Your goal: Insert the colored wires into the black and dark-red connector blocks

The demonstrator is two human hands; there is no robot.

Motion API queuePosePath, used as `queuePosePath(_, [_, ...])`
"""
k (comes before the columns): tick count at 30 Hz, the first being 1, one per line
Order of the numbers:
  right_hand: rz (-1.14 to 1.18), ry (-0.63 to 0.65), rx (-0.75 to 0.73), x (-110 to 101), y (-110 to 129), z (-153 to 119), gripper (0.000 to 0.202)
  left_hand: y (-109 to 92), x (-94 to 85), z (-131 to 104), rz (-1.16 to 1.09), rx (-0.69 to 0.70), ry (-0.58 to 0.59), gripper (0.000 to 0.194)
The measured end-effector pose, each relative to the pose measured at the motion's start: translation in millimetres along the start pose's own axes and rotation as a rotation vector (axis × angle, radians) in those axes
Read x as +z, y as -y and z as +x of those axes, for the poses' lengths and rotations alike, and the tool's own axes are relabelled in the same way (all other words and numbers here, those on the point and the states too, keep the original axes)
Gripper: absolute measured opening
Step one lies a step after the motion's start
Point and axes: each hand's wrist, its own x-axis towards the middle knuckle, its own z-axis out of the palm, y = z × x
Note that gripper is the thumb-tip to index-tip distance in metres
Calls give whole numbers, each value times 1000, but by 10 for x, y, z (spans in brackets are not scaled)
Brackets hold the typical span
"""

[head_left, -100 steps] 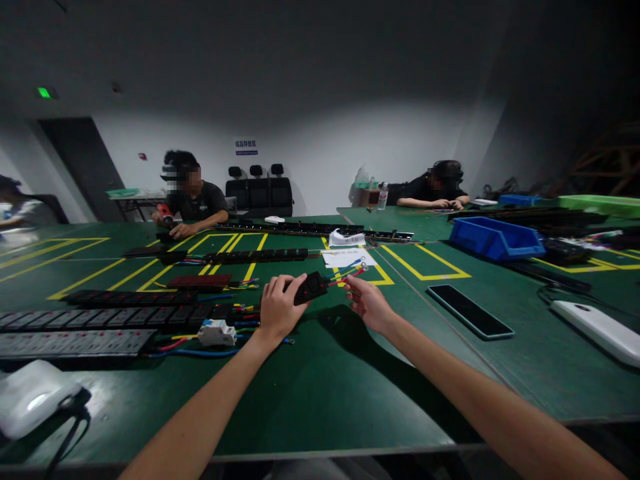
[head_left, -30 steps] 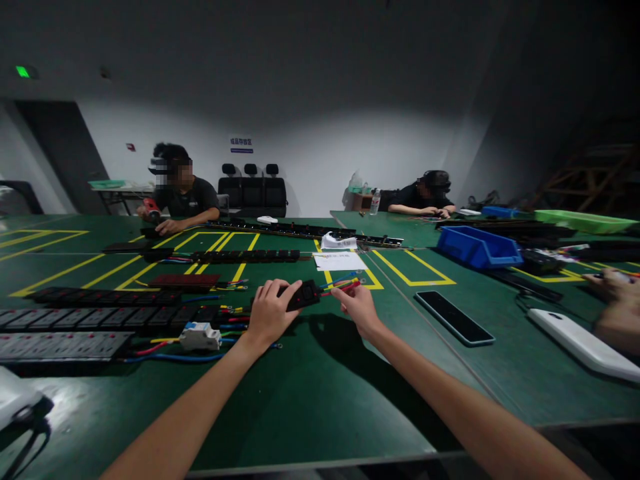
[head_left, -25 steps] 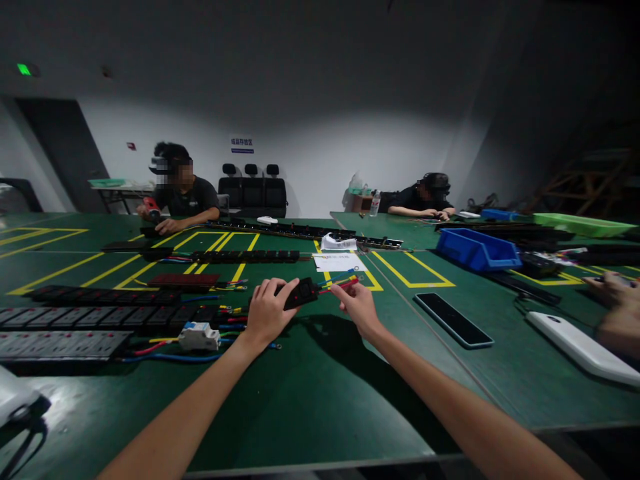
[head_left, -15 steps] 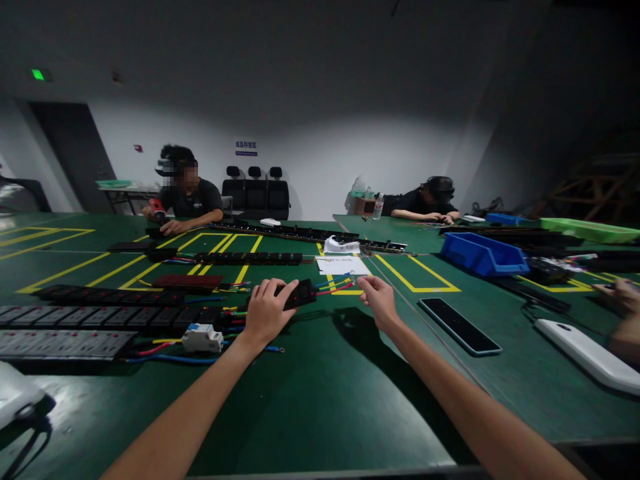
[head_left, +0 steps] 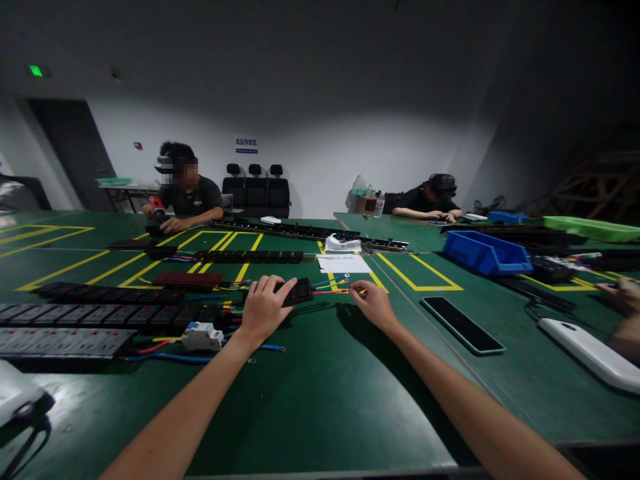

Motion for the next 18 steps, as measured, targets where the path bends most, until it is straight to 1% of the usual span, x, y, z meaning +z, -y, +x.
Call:
queuePosePath(3, [-105, 92, -75, -16, -2, -17, 19, 18, 7, 1, 9, -38, -15, 56])
queuePosePath(5, [-129, 151, -112, -28, 28, -30, 18, 35, 11, 2, 10, -67, -26, 54])
queuePosePath(9, [-95, 256, -128, -39, 138, -58, 19, 63, 10, 2, 7, -97, -45, 51])
queuePosePath(12, [-69, 315, -129, -42, 225, -79, 26, 65, 2, 3, 19, -96, -38, 52])
queuePosePath(15, [-137, 340, -170, -54, 282, -95, 34, 62, 3, 7, 20, -92, -30, 53])
queuePosePath(16, [-176, 334, -181, -60, 291, -97, 35, 63, 6, 8, 14, -89, -31, 53])
queuePosePath(18, [-245, 282, -184, -73, 295, -95, 32, 65, 15, 8, -4, -75, -34, 53])
